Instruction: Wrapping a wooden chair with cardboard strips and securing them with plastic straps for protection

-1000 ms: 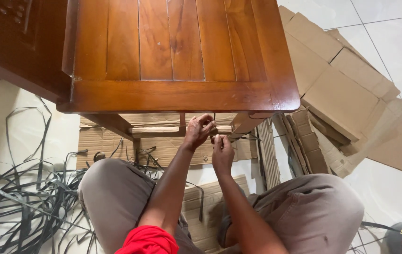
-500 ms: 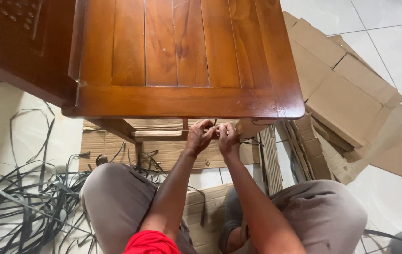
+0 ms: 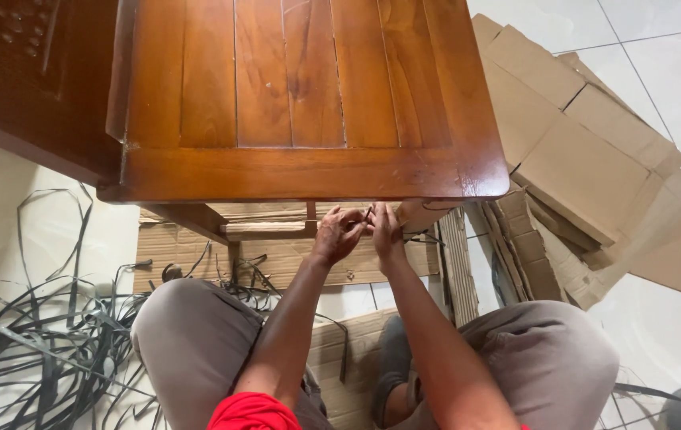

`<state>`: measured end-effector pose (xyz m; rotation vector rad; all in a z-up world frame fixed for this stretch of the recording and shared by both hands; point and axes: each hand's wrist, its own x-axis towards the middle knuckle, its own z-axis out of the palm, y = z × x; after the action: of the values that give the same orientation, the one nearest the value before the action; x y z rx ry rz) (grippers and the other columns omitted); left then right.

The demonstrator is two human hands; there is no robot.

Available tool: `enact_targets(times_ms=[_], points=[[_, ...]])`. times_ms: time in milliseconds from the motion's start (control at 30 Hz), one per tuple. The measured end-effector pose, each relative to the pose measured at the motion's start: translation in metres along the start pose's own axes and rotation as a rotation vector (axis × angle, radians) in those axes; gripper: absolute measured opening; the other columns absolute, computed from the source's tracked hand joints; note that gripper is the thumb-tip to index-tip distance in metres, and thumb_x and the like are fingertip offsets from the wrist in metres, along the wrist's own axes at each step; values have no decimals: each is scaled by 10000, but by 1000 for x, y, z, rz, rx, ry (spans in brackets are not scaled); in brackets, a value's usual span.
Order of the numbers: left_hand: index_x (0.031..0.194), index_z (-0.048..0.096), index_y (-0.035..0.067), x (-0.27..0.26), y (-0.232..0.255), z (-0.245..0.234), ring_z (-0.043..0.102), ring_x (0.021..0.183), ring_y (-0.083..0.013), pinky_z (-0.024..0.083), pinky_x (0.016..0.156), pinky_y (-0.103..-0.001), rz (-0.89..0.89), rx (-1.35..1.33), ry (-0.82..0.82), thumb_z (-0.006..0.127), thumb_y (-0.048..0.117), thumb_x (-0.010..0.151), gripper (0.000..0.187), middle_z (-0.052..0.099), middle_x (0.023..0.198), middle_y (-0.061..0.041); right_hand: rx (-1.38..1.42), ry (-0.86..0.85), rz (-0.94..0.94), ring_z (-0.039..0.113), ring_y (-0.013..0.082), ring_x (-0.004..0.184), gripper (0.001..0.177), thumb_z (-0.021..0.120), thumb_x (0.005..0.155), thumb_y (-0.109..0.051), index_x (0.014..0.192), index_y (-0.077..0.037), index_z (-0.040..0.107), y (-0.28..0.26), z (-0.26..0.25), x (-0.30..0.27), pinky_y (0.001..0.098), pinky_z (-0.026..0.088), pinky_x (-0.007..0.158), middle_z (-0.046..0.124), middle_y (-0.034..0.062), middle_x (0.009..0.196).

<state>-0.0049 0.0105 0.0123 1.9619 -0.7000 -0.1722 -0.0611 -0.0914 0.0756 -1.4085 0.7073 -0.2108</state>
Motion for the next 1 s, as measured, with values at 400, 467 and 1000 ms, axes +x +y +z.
enact_targets(times_ms=[400, 467, 1000], points=[[936, 627, 198, 4, -9, 12, 766, 857, -300, 337, 1183, -531, -41, 139, -77, 616, 258, 938, 61, 736, 779, -103, -1, 371, 39, 699, 148, 701, 406, 545, 1055, -459, 926, -129, 743, 81, -25, -22, 276, 596, 613, 748, 65, 837], [939, 622, 196, 5, -11, 13, 764, 865, -307, 332, 1186, -530, -57, 145, -86, 613, 251, 940, 56, 734, 780, -109, 53, 290, 144, 681, 191, 834, 288, 552, 1040, -384, 1118, -127, 656, 98, -27, -15, 342, 582, 730, 707, 74, 1013], [973, 648, 128, 12, -13, 14, 740, 966, -376, 301, 1175, -582, -166, 108, -138, 571, 268, 983, 160, 747, 875, -171, 672, 183, 584, 695, 285, 953, 372, 660, 870, 55, 1230, 23, 571, 117, -20, 34, 567, 569, 932, 570, 76, 1038]])
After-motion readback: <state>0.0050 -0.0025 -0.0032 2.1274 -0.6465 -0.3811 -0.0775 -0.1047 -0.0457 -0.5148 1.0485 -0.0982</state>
